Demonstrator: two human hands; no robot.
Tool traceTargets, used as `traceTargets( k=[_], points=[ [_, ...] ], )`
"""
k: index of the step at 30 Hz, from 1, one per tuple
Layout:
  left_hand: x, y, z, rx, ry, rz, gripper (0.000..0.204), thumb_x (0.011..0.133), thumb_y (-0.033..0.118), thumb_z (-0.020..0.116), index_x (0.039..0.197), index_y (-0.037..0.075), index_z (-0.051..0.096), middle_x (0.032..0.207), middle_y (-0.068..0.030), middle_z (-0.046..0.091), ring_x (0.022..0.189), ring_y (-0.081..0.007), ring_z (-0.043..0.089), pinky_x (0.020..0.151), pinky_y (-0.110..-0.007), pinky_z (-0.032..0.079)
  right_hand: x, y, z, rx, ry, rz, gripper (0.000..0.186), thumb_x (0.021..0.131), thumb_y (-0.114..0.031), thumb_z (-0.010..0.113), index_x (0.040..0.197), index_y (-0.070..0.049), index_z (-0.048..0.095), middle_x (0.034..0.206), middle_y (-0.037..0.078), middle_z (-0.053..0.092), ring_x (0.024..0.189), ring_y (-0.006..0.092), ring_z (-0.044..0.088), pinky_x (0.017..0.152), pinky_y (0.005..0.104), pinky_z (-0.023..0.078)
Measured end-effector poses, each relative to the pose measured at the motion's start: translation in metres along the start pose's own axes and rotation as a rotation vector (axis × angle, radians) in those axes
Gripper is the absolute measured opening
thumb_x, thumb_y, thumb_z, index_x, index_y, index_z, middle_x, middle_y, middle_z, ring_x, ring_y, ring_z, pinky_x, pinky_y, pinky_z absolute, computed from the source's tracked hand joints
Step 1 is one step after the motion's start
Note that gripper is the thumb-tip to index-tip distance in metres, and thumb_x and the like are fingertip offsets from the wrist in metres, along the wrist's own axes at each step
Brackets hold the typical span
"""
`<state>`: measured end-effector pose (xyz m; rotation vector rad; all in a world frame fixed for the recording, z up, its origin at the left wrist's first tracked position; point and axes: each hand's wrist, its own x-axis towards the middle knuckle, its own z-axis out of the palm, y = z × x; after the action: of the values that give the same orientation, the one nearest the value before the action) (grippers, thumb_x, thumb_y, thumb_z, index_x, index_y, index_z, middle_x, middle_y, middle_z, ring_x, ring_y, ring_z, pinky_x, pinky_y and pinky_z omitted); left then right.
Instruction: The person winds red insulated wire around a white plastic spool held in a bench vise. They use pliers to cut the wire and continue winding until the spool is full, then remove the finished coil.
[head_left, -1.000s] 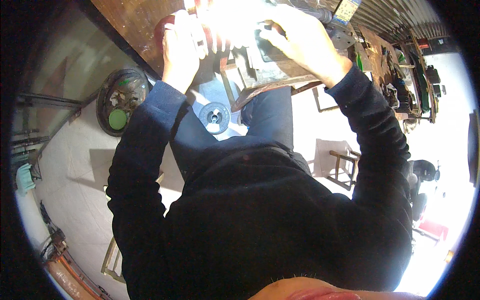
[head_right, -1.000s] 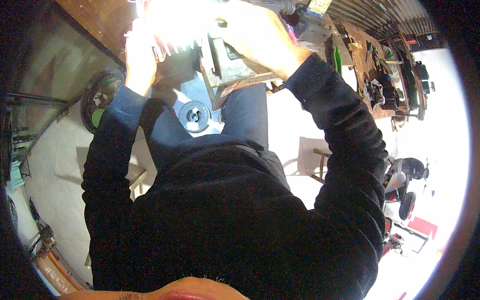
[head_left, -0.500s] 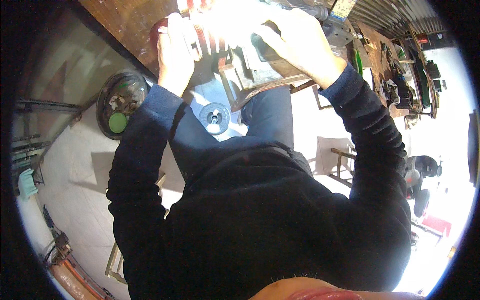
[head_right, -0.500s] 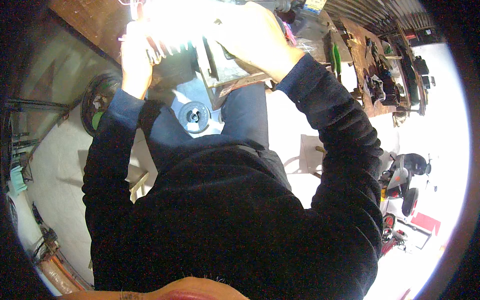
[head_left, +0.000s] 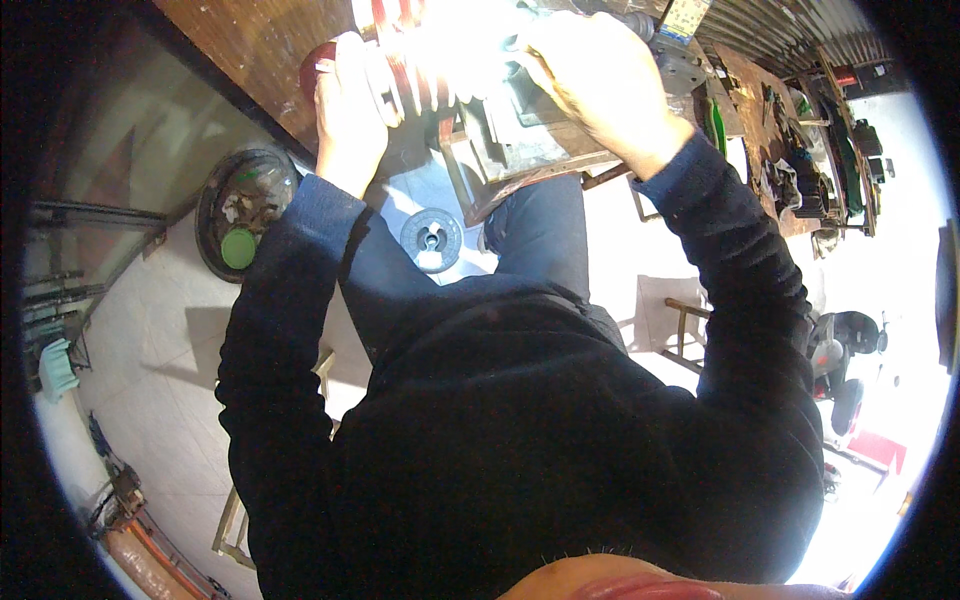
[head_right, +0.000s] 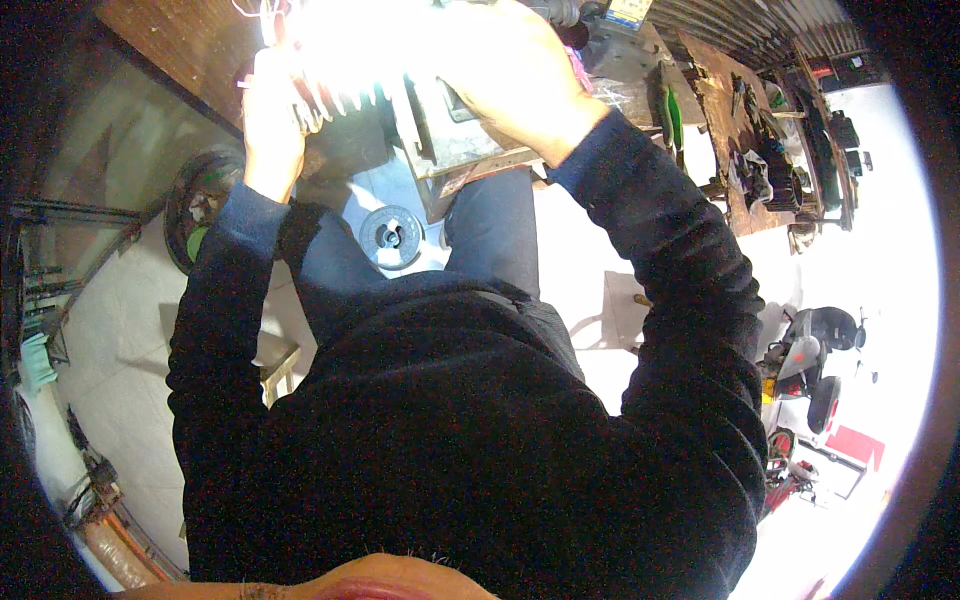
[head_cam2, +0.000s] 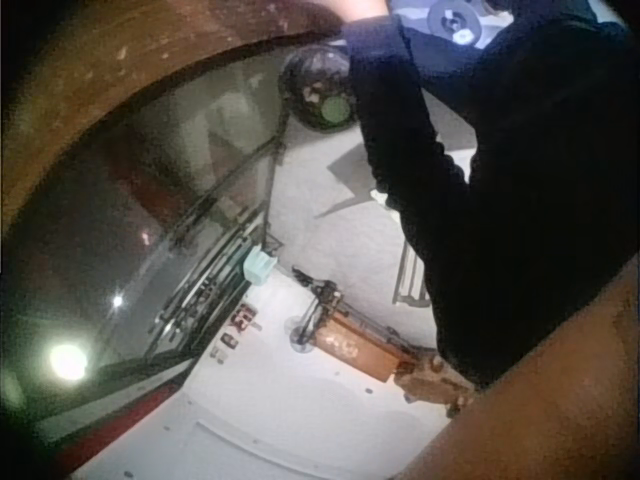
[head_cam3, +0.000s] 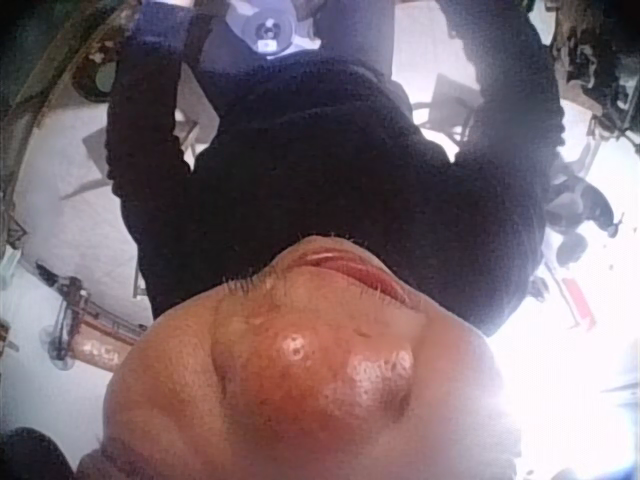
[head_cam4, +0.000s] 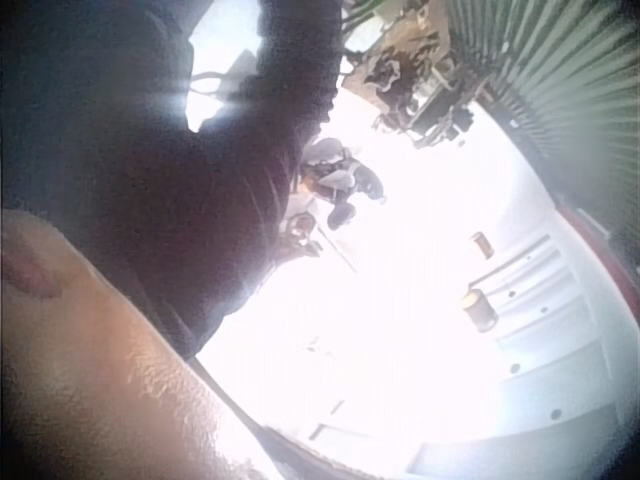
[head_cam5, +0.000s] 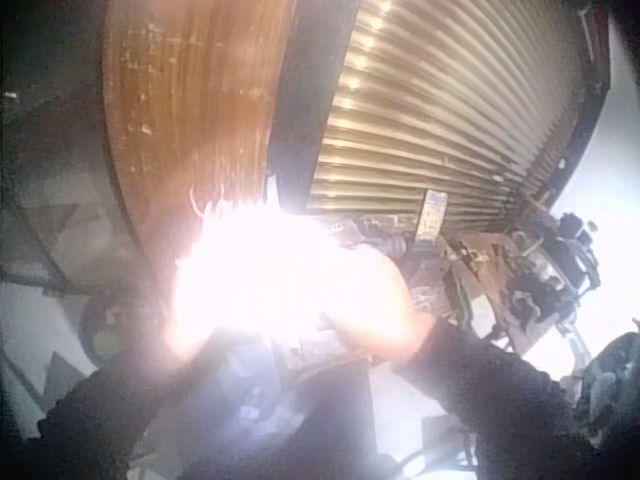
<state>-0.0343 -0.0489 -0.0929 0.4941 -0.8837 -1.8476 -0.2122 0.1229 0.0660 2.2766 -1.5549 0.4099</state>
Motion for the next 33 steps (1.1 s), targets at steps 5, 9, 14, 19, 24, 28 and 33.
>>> traceTargets(
  k=[5,9,14,19,24,28,33],
  points=[
    [-0.003,0.013,-0.004,0.337,-0.161,0.062,0.041,0.111,0.038,0.043,0.129,0.004,0.059,0.108,-0.0061,0.069,0.090,-0.0134,0.068,0.078,-0.029,0.056,-0.061,0.016,-0.035,0.248,0.249,0.676,0.017,0.096,-0.017,0.070,0.107,-0.004,0.072,0.096,0.010,0.073,0.089,0.0186,0.068,0.081,0.0341,0.055],
    [-0.007,0.017,0.004,0.396,-0.166,0.118,0.041,0.112,0.039,0.042,0.126,0.004,0.059,0.117,-0.0063,0.068,0.102,-0.0147,0.068,0.088,-0.033,0.055,-0.126,0.058,-0.011,0.179,0.045,0.858,0.020,0.098,-0.020,0.068,0.105,-0.002,0.072,0.086,0.005,0.072,0.079,0.0121,0.066,0.073,0.0300,0.054],
    [-0.002,0.020,0.018,0.091,-0.113,0.046,0.030,0.109,0.036,0.047,0.107,0.011,0.063,0.081,0.0007,0.067,0.064,-0.0101,0.063,0.055,-0.027,0.051,-0.169,0.083,0.057,0.210,-0.283,0.893,0.027,0.087,-0.026,0.072,0.095,0.000,0.071,0.087,0.025,0.070,0.085,0.0459,0.067,0.075,0.0492,0.053],
    [-0.004,0.027,0.017,0.361,-0.215,0.112,0.048,0.112,0.044,0.034,0.119,0.005,0.061,0.090,-0.0045,0.073,0.064,-0.0114,0.066,0.053,-0.026,0.052,-0.173,0.092,0.065,0.335,-0.128,0.984,0.022,0.083,-0.020,0.078,0.086,0.001,0.071,0.078,0.022,0.069,0.072,0.0341,0.069,0.068,0.0419,0.053],
    [-0.008,0.030,0.024,0.340,-0.140,-0.038,0.071,0.108,0.059,0.033,0.163,0.016,0.029,0.154,-0.0060,0.047,0.137,-0.0228,0.050,0.113,-0.042,0.041,-0.169,0.083,0.066,0.450,-0.172,0.881,0.028,0.084,-0.022,0.077,0.091,0.004,0.069,0.081,0.024,0.069,0.073,0.0375,0.068,0.069,0.0435,0.053],
    [-0.011,0.039,0.033,0.407,-0.230,0.018,0.081,0.104,0.070,0.032,0.165,0.017,0.023,0.161,-0.0068,0.040,0.138,-0.0213,0.048,0.114,-0.040,0.040,-0.166,0.072,0.061,0.336,-0.162,0.841,0.027,0.087,-0.020,0.074,0.101,0.003,0.069,0.087,0.025,0.070,0.080,0.0432,0.068,0.072,0.0461,0.054],
    [-0.014,0.043,0.034,0.438,-0.305,-0.015,0.080,0.104,0.070,0.032,0.166,0.020,0.021,0.162,-0.0076,0.038,0.136,-0.0226,0.050,0.111,-0.040,0.044,-0.143,0.025,0.025,0.306,0.020,0.802,0.021,0.089,-0.017,0.072,0.105,-0.003,0.071,0.089,0.018,0.073,0.081,0.0333,0.073,0.071,0.0405,0.056]
  ],
)
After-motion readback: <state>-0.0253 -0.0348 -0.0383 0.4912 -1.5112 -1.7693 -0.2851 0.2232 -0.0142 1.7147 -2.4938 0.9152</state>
